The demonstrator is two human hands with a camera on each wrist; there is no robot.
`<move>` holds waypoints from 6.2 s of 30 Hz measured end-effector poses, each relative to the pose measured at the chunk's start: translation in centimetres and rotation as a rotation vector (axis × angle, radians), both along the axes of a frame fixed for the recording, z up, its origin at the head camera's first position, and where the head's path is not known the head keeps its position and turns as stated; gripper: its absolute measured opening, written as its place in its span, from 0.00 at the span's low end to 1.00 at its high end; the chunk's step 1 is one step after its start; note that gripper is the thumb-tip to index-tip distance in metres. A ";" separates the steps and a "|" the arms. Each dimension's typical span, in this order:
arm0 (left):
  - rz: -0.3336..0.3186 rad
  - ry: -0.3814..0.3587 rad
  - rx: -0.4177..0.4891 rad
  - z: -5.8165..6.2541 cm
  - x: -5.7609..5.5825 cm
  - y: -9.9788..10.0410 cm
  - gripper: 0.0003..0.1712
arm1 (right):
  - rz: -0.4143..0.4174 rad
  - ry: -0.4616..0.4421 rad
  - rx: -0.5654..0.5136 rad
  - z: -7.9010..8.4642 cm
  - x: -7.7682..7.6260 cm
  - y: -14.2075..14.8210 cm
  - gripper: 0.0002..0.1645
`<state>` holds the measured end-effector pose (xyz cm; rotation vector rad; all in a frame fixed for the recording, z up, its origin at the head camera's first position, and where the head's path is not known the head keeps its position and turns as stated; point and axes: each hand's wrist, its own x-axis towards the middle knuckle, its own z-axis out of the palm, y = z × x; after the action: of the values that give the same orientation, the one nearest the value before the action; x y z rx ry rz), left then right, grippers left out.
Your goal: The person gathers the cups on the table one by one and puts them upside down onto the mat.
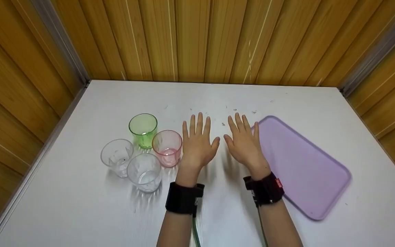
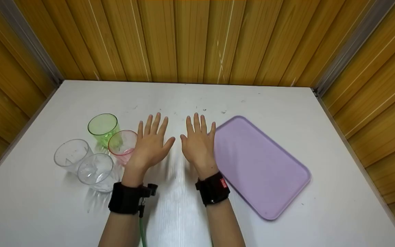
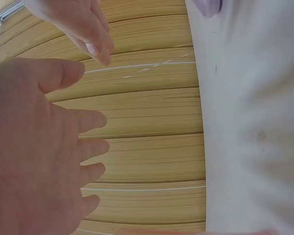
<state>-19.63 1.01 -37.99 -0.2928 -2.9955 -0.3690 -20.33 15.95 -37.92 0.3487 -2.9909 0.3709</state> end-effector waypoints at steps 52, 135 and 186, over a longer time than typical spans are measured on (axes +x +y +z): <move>0.627 0.198 0.197 0.5 -0.2 -1.5 0.04 | 0.004 -0.034 -0.013 0.0 0.0 -0.4 0.37; 0.266 0.026 1.110 2.0 -0.4 -1.8 0.07 | 0.174 0.141 -0.078 -0.1 -0.1 -1.0 0.54; 0.257 0.081 1.075 2.0 -0.3 -1.9 0.08 | 0.289 0.250 -0.227 0.1 0.1 -0.8 0.47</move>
<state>-19.89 -0.90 -35.97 0.1778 -2.2611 -1.7156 -20.20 15.13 -37.78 0.7452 -2.6233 0.6350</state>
